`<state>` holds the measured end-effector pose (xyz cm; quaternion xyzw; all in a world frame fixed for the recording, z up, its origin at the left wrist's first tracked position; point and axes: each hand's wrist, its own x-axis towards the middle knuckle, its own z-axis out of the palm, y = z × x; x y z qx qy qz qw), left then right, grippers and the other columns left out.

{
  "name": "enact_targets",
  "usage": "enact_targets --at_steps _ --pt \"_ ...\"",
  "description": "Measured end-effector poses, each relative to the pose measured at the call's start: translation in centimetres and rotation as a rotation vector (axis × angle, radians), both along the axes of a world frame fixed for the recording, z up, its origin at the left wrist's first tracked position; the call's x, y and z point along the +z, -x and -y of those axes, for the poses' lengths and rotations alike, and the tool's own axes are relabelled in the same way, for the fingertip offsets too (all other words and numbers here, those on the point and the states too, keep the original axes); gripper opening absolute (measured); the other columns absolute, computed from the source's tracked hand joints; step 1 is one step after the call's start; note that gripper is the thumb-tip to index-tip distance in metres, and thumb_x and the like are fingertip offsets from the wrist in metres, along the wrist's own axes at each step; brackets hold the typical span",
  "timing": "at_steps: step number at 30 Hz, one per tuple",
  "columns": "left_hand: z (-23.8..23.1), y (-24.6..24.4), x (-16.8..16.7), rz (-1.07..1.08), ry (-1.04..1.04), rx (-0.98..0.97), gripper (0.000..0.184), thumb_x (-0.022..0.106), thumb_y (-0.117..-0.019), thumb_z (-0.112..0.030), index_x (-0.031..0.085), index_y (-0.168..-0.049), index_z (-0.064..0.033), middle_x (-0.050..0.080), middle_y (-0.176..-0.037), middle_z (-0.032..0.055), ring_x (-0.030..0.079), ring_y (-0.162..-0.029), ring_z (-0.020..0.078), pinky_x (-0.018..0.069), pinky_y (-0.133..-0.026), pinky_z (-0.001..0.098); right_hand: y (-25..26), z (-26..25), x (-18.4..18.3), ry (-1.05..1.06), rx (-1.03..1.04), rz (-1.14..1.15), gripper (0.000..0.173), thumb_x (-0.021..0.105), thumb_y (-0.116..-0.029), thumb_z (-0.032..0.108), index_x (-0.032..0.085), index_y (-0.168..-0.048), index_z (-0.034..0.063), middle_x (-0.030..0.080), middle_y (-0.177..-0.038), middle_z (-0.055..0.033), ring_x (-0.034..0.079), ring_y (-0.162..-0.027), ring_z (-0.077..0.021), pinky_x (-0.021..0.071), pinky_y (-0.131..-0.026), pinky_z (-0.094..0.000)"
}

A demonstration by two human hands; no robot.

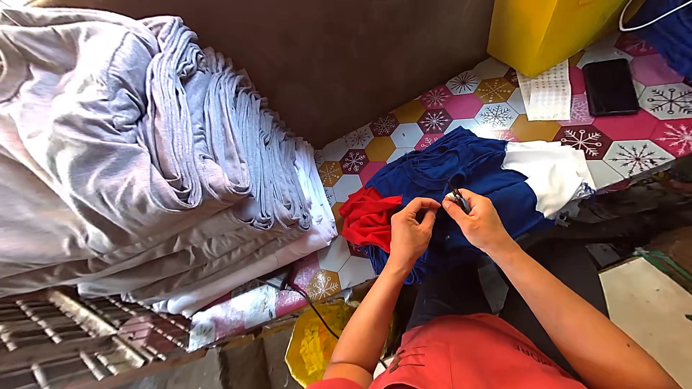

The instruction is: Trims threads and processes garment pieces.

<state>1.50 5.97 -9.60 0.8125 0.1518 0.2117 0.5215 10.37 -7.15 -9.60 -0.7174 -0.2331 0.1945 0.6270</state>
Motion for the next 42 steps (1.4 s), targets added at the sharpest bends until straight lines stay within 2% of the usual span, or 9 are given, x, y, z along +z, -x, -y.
enact_targets --at_steps 4,9,13,15,17,21,27,35,42 --pt "0.2 0.2 -0.1 0.023 -0.018 -0.024 0.013 0.065 -0.0934 -0.004 0.076 -0.099 -0.0021 0.076 -0.096 0.0051 0.071 -0.089 0.0053 0.0581 -0.084 0.0257 0.7 -0.4 0.2 0.080 -0.090 0.217 0.008 0.064 -0.0940 0.011 0.066 -0.091 0.0037 0.053 -0.070 0.0035 0.047 -0.060 0.0016 0.0401 -0.057 -0.0159" --pt "0.6 0.1 -0.7 -0.025 0.056 0.075 0.005 0.077 -0.0866 -0.007 0.079 -0.091 -0.0046 0.076 -0.089 0.0035 0.071 -0.085 0.0043 0.0581 -0.082 0.0262 0.8 -0.5 0.5 0.170 -0.021 0.210 0.011 0.064 -0.0963 0.011 0.069 -0.093 0.0027 0.062 -0.080 -0.0039 0.056 -0.070 -0.0082 0.0470 -0.065 -0.0279" --pt "0.1 0.1 -0.6 -0.098 0.067 0.052 0.006 0.073 -0.0926 -0.012 0.077 -0.092 -0.0084 0.075 -0.091 -0.0010 0.069 -0.085 0.0035 0.0566 -0.080 0.0287 -2.4 1.2 0.7 0.146 0.150 0.100 0.021 0.061 -0.1033 0.024 0.070 -0.103 0.0058 0.064 -0.079 -0.0017 0.058 -0.068 -0.0087 0.0506 -0.066 -0.0320" --pt "-0.3 0.1 -0.5 -0.095 0.054 0.033 0.008 0.068 -0.0964 -0.013 0.074 -0.096 -0.0073 0.072 -0.089 -0.0005 0.067 -0.081 0.0046 0.0561 -0.078 0.0283 -4.4 2.3 0.4 0.145 0.247 0.223 0.028 0.051 -0.1063 0.028 0.067 -0.111 0.0055 0.063 -0.081 -0.0013 0.058 -0.069 -0.0083 0.0519 -0.067 -0.0317" --pt "-0.5 0.0 -0.5 -0.073 0.039 0.023 0.009 0.065 -0.0986 -0.012 0.071 -0.099 -0.0059 0.070 -0.086 -0.0002 0.065 -0.076 0.0041 0.0551 -0.074 0.0262 -5.8 3.2 0.1 0.196 0.301 0.384 0.032 0.050 -0.1044 0.034 0.068 -0.112 0.0080 0.064 -0.081 0.0007 0.060 -0.070 -0.0084 0.0524 -0.065 -0.0340" --pt "-0.5 -0.1 -0.5 -0.052 0.019 0.007 0.009 0.061 -0.1013 -0.012 0.067 -0.102 -0.0057 0.065 -0.076 -0.0025 0.058 -0.064 0.0012 0.0503 -0.062 0.0207 -6.1 3.3 0.3 0.241 0.344 0.644 0.034 0.061 -0.0954 0.042 0.070 -0.100 0.0088 0.067 -0.078 -0.0018 0.067 -0.072 -0.0171 0.0534 -0.062 -0.0446" --pt "-0.7 -0.1 -0.3 -0.056 -0.018 -0.010 0.009 0.058 -0.1035 -0.012 0.064 -0.105 -0.0051 0.061 -0.074 -0.0020 0.054 -0.061 0.0017 0.0471 -0.060 0.0203 -6.6 2.2 -0.3 0.162 0.425 0.822 0.028 0.069 -0.0907 0.037 0.074 -0.092 0.0097 0.070 -0.078 -0.0031 0.069 -0.070 -0.0188 0.0530 -0.059 -0.0442" --pt "-1.1 -0.4 -0.1 -0.121 -0.032 -0.047 0.012 0.057 -0.1045 -0.014 0.065 -0.103 -0.0055 0.061 -0.076 -0.0002 0.055 -0.064 0.0055 0.0474 -0.062 0.0255 -6.9 1.7 -1.2 0.063 0.437 0.811 0.022 0.069 -0.0903 0.029 0.073 -0.080 0.0091 0.067 -0.071 -0.0019 0.066 -0.066 -0.0156 0.0497 -0.056 -0.0405" --pt "-1.6 -0.6 -0.1 -0.136 0.060 -0.098 0.011 0.057 -0.1047 -0.013 0.065 -0.102 -0.0058 0.058 -0.074 -0.0008 0.052 -0.062 0.0048 0.0447 -0.061 0.0234 -6.9 1.8 -0.9 0.111 0.447 0.776 0.025 0.070 -0.0899 0.034 0.073 -0.087 0.0093 0.069 -0.076 -0.0020 0.068 -0.071 -0.0160 0.0525 -0.060 -0.0412"
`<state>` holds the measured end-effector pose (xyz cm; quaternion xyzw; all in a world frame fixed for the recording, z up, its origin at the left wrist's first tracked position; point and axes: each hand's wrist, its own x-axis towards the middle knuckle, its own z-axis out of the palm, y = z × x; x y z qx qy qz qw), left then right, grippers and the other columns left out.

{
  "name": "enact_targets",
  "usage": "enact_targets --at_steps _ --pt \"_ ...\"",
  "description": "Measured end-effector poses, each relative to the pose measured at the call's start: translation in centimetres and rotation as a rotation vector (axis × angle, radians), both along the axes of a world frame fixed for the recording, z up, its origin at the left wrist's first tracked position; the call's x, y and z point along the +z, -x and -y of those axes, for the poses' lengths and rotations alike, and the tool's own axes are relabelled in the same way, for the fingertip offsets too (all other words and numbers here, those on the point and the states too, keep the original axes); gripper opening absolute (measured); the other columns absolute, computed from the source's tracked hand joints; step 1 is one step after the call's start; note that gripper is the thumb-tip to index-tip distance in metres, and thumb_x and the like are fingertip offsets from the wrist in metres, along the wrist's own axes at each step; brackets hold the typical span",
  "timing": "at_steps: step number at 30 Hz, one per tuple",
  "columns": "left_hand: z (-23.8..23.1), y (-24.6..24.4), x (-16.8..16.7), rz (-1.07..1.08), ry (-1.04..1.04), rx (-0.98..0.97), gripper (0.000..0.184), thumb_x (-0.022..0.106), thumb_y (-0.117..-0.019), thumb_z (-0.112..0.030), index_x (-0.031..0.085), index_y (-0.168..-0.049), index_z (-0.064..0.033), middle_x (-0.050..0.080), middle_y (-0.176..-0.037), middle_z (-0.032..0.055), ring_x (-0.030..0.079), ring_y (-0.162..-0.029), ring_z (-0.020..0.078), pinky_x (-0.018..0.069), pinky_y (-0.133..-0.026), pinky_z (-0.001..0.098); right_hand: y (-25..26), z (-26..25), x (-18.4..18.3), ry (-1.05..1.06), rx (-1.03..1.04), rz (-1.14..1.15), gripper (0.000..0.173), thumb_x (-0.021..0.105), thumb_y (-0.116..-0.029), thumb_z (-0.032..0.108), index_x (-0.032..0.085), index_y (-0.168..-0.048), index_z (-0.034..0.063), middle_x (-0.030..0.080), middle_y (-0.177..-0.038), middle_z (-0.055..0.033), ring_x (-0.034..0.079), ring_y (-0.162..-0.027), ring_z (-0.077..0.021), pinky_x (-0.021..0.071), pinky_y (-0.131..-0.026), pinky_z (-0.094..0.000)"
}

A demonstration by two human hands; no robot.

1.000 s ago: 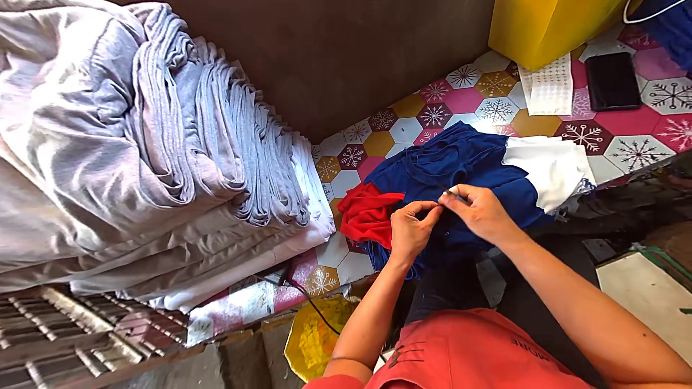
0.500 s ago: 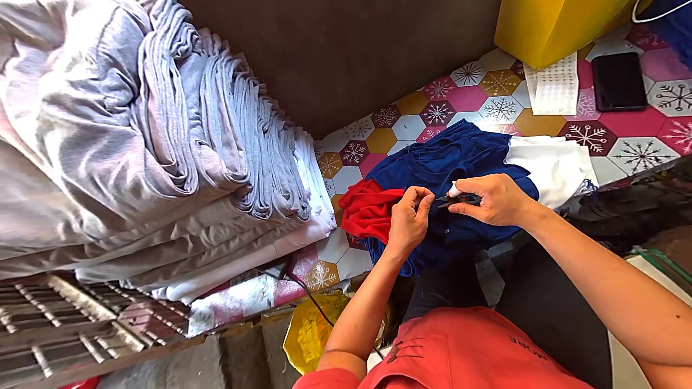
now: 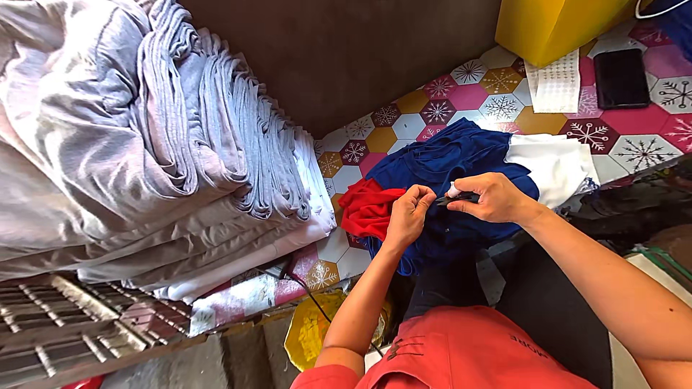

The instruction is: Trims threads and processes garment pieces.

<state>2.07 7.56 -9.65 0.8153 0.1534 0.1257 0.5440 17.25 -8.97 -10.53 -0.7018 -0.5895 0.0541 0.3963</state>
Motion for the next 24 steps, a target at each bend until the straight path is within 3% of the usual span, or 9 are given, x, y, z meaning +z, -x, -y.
enact_targets --at_steps 10,12,14,15,16,17,19,22,24 --pt "0.2 -0.2 -0.1 -0.036 -0.007 0.001 0.011 0.056 -0.1051 -0.014 0.064 -0.101 -0.0072 0.056 -0.073 -0.0006 0.050 -0.062 0.0066 0.0437 -0.061 0.0255 0.3 -0.4 0.1 -0.019 0.042 0.006 0.023 0.070 -0.0899 0.029 0.072 -0.078 0.0097 0.065 -0.069 -0.0009 0.064 -0.064 -0.0146 0.0480 -0.055 -0.0394" --pt "0.0 -0.2 -0.2 -0.038 0.000 0.008 0.011 0.055 -0.1059 -0.015 0.062 -0.102 -0.0080 0.053 -0.071 -0.0005 0.047 -0.059 0.0076 0.0416 -0.058 0.0261 0.1 -0.4 -0.4 -0.009 0.026 -0.151 0.023 0.071 -0.0896 0.030 0.074 -0.094 0.0074 0.069 -0.077 0.0004 0.065 -0.069 -0.0092 0.0537 -0.063 -0.0343" --pt "-0.2 -0.1 -0.2 -0.038 0.009 0.005 0.011 0.053 -0.1067 -0.015 0.061 -0.103 -0.0086 0.051 -0.070 0.0001 0.046 -0.059 0.0082 0.0411 -0.057 0.0267 -0.2 -0.5 -1.0 0.075 0.027 -0.309 0.048 0.077 -0.0867 0.038 0.070 -0.124 0.0072 0.063 -0.079 0.0027 0.057 -0.067 -0.0071 0.0511 -0.064 -0.0318" --pt "-0.2 0.0 -0.1 -0.028 0.012 0.003 0.011 0.053 -0.1066 -0.015 0.061 -0.103 -0.0084 0.053 -0.071 0.0003 0.048 -0.060 0.0080 0.0420 -0.059 0.0268 -0.3 -0.7 -1.3 0.108 0.033 -0.353 0.049 0.079 -0.0852 0.035 0.070 -0.125 0.0077 0.064 -0.079 0.0011 0.058 -0.069 -0.0095 0.0517 -0.066 -0.0353" --pt "-0.3 0.2 0.0 -0.012 0.007 -0.003 0.011 0.053 -0.1065 -0.014 0.061 -0.104 -0.0074 0.058 -0.076 0.0008 0.053 -0.065 0.0076 0.0451 -0.063 0.0271 -0.3 -0.9 -1.6 0.118 0.040 -0.382 0.033 0.080 -0.0850 0.026 0.073 -0.111 0.0078 0.068 -0.080 -0.0002 0.063 -0.071 -0.0100 0.0546 -0.067 -0.0359" --pt "-0.6 0.7 0.3 0.007 -0.013 -0.006 0.012 0.052 -0.1063 -0.012 0.062 -0.105 -0.0057 0.064 -0.084 0.0020 0.060 -0.074 0.0080 0.0506 -0.070 0.0287 -0.2 -1.1 -1.8 0.109 0.046 -0.407 0.017 0.079 -0.0855 0.017 0.072 -0.097 0.0064 0.065 -0.075 -0.0003 0.060 -0.067 -0.0087 0.0508 -0.064 -0.0327" --pt "-1.9 2.4 1.1 0.023 -0.121 0.011 0.015 0.051 -0.1058 -0.010 0.065 -0.106 -0.0028 0.071 -0.093 0.0046 0.067 -0.084 0.0118 0.0567 -0.079 0.0350 -0.2 -1.2 -1.6 0.076 0.057 -0.440 0.009 0.076 -0.0859 0.008 0.067 -0.085 0.0065 0.059 -0.069 0.0026 0.053 -0.062 -0.0023 0.0448 -0.058 -0.0220" --pt "-5.0 8.2 4.0 -0.291 -0.523 0.100 0.020 0.051 -0.1054 -0.013 0.067 -0.104 -0.0025 0.070 -0.089 0.0101 0.070 -0.083 0.0242 0.0572 -0.076 0.0482 -0.1 -0.8 -0.9 0.027 0.027 -0.475 0.009 0.075 -0.0856 0.004 0.067 -0.086 0.0055 0.058 -0.069 0.0031 0.052 -0.061 -0.0002 0.0439 -0.057 -0.0183" --pt "-6.9 12.0 6.4 -0.858 -0.749 0.122 0.024 0.053 -0.1041 -0.016 0.069 -0.107 0.0013 0.070 -0.096 0.0258 0.069 -0.095 0.0460 0.0514 -0.081 0.0660 -0.2 -0.5 -0.7 -0.003 -0.010 -0.495 0.008 0.074 -0.0867 0.004 0.067 -0.087 0.0054 0.059 -0.070 0.0028 0.053 -0.061 -0.0003 0.0444 -0.058 -0.0181"
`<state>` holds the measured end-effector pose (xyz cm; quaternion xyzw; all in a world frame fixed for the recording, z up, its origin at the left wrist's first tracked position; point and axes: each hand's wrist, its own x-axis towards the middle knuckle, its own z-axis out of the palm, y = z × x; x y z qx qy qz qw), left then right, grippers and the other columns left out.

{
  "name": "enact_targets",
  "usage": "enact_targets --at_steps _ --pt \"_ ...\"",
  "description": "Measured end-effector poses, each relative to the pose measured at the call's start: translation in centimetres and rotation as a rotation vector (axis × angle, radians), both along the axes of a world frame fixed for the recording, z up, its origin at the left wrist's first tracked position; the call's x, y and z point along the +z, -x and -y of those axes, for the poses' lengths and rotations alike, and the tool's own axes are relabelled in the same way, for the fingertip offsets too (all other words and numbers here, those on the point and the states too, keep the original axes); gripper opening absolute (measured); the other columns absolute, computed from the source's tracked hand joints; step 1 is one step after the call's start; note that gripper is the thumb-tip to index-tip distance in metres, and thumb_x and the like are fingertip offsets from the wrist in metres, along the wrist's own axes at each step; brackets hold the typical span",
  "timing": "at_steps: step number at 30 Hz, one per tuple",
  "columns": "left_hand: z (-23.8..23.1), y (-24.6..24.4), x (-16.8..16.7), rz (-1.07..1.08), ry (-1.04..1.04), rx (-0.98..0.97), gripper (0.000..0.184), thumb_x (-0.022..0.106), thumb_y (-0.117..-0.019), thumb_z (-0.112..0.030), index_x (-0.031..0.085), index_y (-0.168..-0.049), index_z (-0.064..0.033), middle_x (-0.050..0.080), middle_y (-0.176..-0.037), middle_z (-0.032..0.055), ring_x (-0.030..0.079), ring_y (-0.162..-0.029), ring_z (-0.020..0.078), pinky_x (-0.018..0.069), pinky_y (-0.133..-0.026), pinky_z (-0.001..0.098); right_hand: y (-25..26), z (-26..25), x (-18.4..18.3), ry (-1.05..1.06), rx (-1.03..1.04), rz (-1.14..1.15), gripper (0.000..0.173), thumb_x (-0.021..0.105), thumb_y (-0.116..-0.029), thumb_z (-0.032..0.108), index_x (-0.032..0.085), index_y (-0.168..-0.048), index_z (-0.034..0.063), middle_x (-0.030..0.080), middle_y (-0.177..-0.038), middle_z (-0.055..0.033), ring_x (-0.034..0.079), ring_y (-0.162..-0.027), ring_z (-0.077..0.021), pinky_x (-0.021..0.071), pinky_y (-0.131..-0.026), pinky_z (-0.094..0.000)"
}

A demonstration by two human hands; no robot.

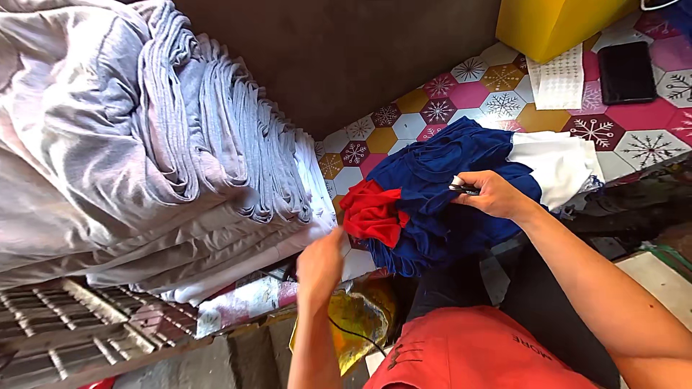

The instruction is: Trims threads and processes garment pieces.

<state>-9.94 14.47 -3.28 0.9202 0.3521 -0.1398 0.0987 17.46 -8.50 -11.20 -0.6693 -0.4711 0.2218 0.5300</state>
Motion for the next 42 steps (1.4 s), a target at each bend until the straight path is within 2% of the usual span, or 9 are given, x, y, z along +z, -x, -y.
enact_targets --at_steps 3,7,9,13,18,25,30,34,42 --pt "-1.0 1.4 1.2 -0.289 0.019 0.122 0.036 0.062 -0.1016 -0.032 0.072 -0.108 0.0025 0.068 -0.114 0.0286 0.063 -0.114 0.0485 0.0462 -0.093 0.0682 0.1 0.1 0.5 0.001 -0.022 -0.015 0.007 0.074 -0.0866 0.005 0.067 -0.087 0.0062 0.061 -0.070 0.0031 0.055 -0.062 0.0002 0.0458 -0.058 -0.0179" --pt "2.5 -3.6 -3.3 0.710 0.300 -0.122 0.038 0.077 -0.0900 -0.024 0.069 -0.115 0.0028 0.068 -0.124 0.0171 0.064 -0.119 0.0279 0.0518 -0.103 0.0478 0.9 -0.1 0.7 -0.013 0.004 -0.051 0.006 0.073 -0.0860 0.004 0.067 -0.086 0.0066 0.060 -0.069 0.0048 0.054 -0.061 0.0018 0.0450 -0.057 -0.0159" --pt "5.1 -8.0 -5.2 0.911 0.587 -0.153 0.042 0.077 -0.0890 -0.015 0.063 -0.125 0.0010 0.070 -0.121 0.0118 0.068 -0.112 0.0188 0.0566 -0.096 0.0402 1.2 -0.3 0.7 -0.022 -0.004 -0.070 0.007 0.073 -0.0853 0.003 0.068 -0.087 0.0067 0.061 -0.070 0.0051 0.054 -0.062 0.0021 0.0456 -0.058 -0.0153" --pt "8.1 -12.1 -6.2 0.941 0.819 -0.017 0.028 0.075 -0.0899 -0.004 0.062 -0.115 -0.0018 0.072 -0.093 0.0054 0.070 -0.081 0.0095 0.0591 -0.077 0.0301 2.9 0.6 1.4 0.048 -0.255 -0.012 0.036 0.074 -0.0901 0.004 0.067 -0.125 0.0048 0.071 -0.097 -0.0073 0.065 -0.074 -0.0129 0.0569 -0.068 -0.0327" --pt "9.4 -11.9 -6.0 1.008 0.779 0.060 0.030 0.076 -0.0878 -0.002 0.060 -0.114 -0.0037 0.075 -0.090 0.0052 0.072 -0.076 0.0081 0.0597 -0.072 0.0272 6.4 0.7 1.5 0.036 -0.523 0.096 0.013 0.075 -0.0910 0.011 0.074 -0.098 0.0003 0.071 -0.085 -0.0080 0.065 -0.073 -0.0089 0.0548 -0.069 -0.0275" --pt "9.7 -11.5 -6.8 1.052 0.466 -0.143 0.020 0.075 -0.0877 -0.002 0.065 -0.105 -0.0012 0.075 -0.094 0.0090 0.075 -0.087 0.0168 0.0614 -0.080 0.0376 7.3 -0.8 1.3 0.112 -0.546 0.128 0.014 0.077 -0.0853 0.006 0.073 -0.096 -0.0020 0.070 -0.081 -0.0136 0.066 -0.071 -0.0223 0.0545 -0.067 -0.0429" --pt "8.4 -11.3 -5.7 0.984 0.788 0.089 0.024 0.075 -0.0895 -0.001 0.057 -0.106 -0.0034 0.073 -0.090 0.0058 0.071 -0.081 0.0107 0.0594 -0.076 0.0316 7.2 -0.1 1.4 0.027 -0.428 -0.166 0.005 0.064 -0.0888 0.012 0.065 -0.090 0.0076 0.057 -0.070 0.0051 0.052 -0.060 0.0019 0.0444 -0.056 -0.0168" --pt "7.6 -11.2 -5.5 0.997 0.946 0.180 0.022 0.071 -0.0925 0.000 0.055 -0.108 -0.0052 0.071 -0.087 0.0035 0.068 -0.077 0.0077 0.0561 -0.073 0.0272 5.7 1.5 0.0 0.060 -0.449 0.181 0.038 0.057 -0.0986 0.040 0.068 -0.106 0.0042 0.064 -0.081 -0.0036 0.061 -0.071 -0.0117 0.0511 -0.064 -0.0352" --pt "7.8 -11.1 -4.9 0.978 0.928 0.122 0.016 0.065 -0.0971 -0.001 0.055 -0.109 -0.0059 0.069 -0.082 0.0012 0.064 -0.071 0.0046 0.0535 -0.068 0.0235 6.2 0.6 -0.9 -0.040 -0.465 0.586 0.037 0.062 -0.0998 0.033 0.072 -0.100 -0.0022 0.067 -0.080 -0.0132 0.063 -0.063 -0.0250 0.0498 -0.052 -0.0413"
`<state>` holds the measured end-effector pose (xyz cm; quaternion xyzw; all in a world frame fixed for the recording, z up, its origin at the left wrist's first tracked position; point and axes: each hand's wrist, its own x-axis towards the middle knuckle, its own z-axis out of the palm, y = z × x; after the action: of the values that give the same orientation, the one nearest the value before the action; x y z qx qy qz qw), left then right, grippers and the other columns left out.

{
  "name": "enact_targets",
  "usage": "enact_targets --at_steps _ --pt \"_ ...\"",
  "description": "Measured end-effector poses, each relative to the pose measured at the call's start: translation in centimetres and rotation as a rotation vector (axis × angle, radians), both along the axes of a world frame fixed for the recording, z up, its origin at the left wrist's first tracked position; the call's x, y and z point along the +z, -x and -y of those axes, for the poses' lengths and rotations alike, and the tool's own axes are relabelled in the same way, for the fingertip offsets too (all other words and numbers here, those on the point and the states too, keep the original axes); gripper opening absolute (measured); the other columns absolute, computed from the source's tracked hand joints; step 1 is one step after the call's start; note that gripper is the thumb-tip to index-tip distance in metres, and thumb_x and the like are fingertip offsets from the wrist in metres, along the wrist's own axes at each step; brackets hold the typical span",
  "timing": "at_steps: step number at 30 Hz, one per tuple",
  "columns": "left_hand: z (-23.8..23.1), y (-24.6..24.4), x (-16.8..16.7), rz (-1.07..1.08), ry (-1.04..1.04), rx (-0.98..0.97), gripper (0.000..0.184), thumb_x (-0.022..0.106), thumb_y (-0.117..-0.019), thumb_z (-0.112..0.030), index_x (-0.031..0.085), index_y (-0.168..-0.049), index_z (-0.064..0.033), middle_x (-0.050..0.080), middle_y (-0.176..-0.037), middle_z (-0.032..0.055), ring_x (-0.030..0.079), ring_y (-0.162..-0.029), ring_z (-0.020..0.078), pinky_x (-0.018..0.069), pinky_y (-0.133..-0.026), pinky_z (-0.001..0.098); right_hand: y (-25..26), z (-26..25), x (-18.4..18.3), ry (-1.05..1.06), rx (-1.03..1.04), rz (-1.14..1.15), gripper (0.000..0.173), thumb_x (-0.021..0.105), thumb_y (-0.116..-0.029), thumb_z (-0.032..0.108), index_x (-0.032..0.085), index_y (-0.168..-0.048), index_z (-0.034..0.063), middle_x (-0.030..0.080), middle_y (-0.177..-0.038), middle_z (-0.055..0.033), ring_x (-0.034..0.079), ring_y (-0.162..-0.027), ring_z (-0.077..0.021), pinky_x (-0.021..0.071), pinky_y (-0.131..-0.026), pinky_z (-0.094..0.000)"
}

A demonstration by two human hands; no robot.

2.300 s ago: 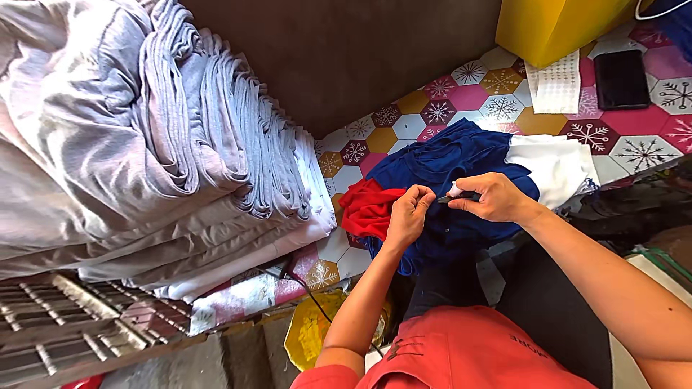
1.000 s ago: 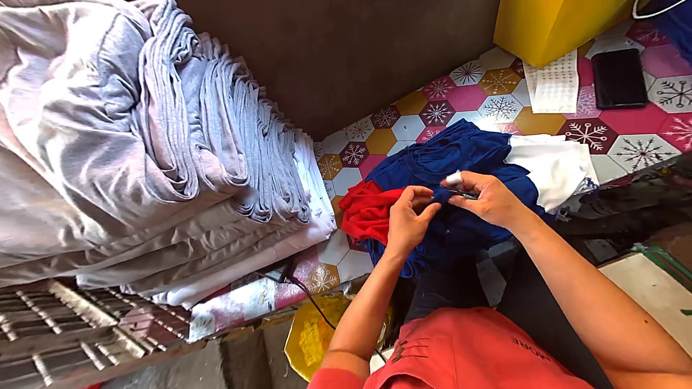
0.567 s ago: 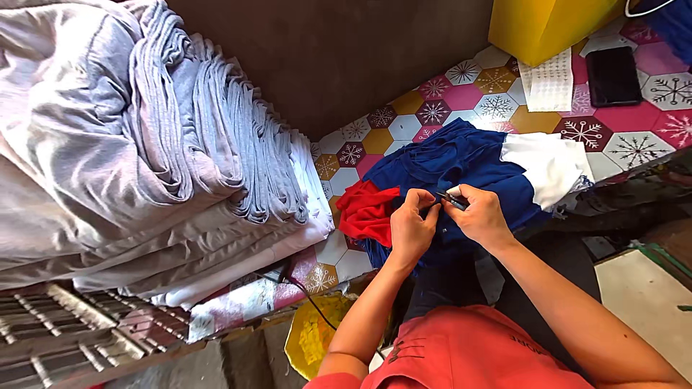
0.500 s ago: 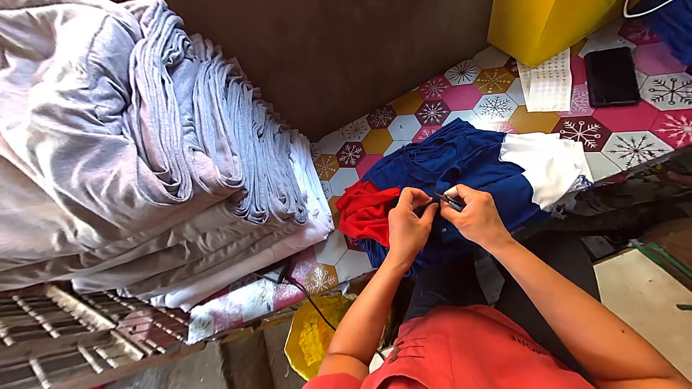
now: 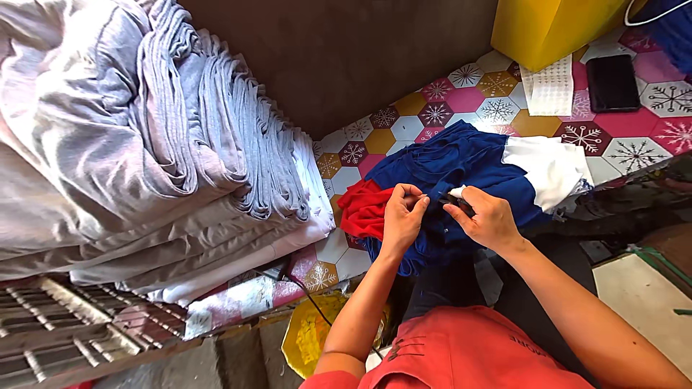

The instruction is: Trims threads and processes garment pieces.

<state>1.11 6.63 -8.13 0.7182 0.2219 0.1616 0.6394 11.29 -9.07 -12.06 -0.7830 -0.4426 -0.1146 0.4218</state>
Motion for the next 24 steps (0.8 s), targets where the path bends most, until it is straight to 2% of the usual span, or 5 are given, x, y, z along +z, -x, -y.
enact_targets --at_steps 5,16,19,21,24 --pt "-0.1 0.0 0.1 -0.024 -0.022 -0.021 0.014 0.064 -0.0978 -0.002 0.055 -0.108 -0.0058 0.067 -0.079 0.0005 0.063 -0.068 0.0040 0.0526 -0.067 0.0233 -0.2 -0.2 -0.1 -0.023 0.026 0.086 0.037 0.064 -0.0984 0.033 0.070 -0.090 -0.0016 0.063 -0.072 -0.0118 0.060 -0.056 -0.0246 0.0451 -0.046 -0.0391" --pt "-0.2 -0.1 -0.2 -0.045 -0.041 -0.054 0.012 0.064 -0.0980 -0.003 0.057 -0.108 -0.0051 0.067 -0.079 0.0006 0.063 -0.068 0.0045 0.0525 -0.067 0.0239 -0.6 0.0 -0.4 -0.053 0.029 0.048 0.032 0.063 -0.0991 0.028 0.071 -0.086 0.0002 0.067 -0.073 -0.0114 0.065 -0.062 -0.0242 0.0496 -0.050 -0.0402" --pt "-0.3 0.5 -0.5 -0.076 -0.222 -0.122 0.029 0.071 -0.0942 -0.010 0.059 -0.120 -0.0024 0.072 -0.098 0.0062 0.069 -0.083 0.0107 0.0578 -0.077 0.0305 -2.5 0.7 0.1 0.041 -0.095 -0.107 0.038 0.068 -0.0966 0.032 0.069 -0.101 -0.0058 0.067 -0.083 -0.0189 0.066 -0.069 -0.0333 0.0537 -0.060 -0.0533" --pt "0.7 1.8 -1.0 -0.101 -0.506 -0.134 0.049 0.076 -0.0918 -0.024 0.058 -0.130 0.0005 0.070 -0.120 0.0135 0.068 -0.106 0.0219 0.0563 -0.090 0.0409 -4.4 1.4 0.6 0.211 -0.215 -0.202 0.048 0.070 -0.0972 0.039 0.067 -0.114 -0.0060 0.068 -0.094 -0.0245 0.067 -0.079 -0.0425 0.0520 -0.066 -0.0634" --pt "2.7 4.7 -2.9 -0.164 -0.924 -0.189 0.070 0.077 -0.0819 -0.056 0.066 -0.135 -0.0134 0.051 -0.149 0.0227 0.045 -0.139 0.0471 0.0365 -0.109 0.0679 -6.2 2.7 0.9 0.484 -0.262 -0.329 0.048 0.067 -0.1002 0.038 0.065 -0.124 -0.0034 0.068 -0.112 -0.0282 0.068 -0.099 -0.0488 0.0499 -0.079 -0.0702"
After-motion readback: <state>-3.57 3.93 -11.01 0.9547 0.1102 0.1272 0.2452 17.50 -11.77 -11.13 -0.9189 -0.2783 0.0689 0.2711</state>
